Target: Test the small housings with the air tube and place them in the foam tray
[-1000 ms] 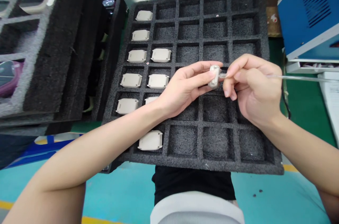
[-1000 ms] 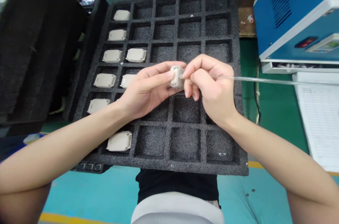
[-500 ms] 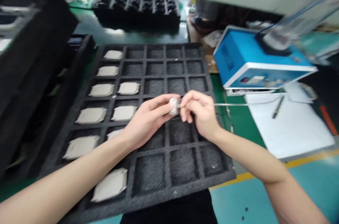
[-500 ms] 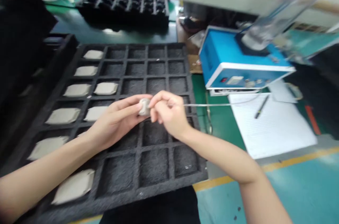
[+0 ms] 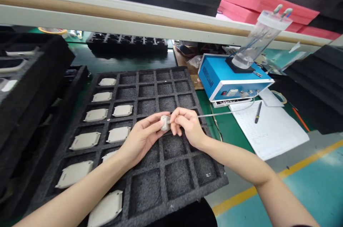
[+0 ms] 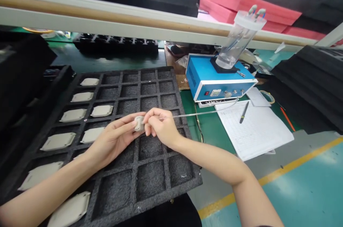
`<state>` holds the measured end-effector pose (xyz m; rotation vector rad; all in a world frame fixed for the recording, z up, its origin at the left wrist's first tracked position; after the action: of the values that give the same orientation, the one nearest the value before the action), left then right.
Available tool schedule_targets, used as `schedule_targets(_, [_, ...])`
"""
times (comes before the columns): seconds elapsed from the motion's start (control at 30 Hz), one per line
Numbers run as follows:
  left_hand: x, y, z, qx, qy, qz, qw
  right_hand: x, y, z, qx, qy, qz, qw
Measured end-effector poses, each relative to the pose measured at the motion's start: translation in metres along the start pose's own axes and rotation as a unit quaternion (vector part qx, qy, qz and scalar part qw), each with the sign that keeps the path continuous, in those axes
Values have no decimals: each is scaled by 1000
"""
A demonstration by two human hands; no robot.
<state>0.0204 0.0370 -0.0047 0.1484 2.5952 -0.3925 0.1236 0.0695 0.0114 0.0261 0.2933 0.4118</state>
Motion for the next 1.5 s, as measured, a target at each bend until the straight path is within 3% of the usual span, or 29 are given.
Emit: schedule_targets(1.5, [4,1,0,-11,28,8,1000,0,0,0,6,0,4,1000])
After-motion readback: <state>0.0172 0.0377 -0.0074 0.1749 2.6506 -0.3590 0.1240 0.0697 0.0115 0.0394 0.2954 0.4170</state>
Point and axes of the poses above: each hand's wrist, its own y-axis towards the middle knuckle, its own x-axis out of the back of the hand, z = x × y, the point moved 7 cm from there along y, towards the middle knuckle
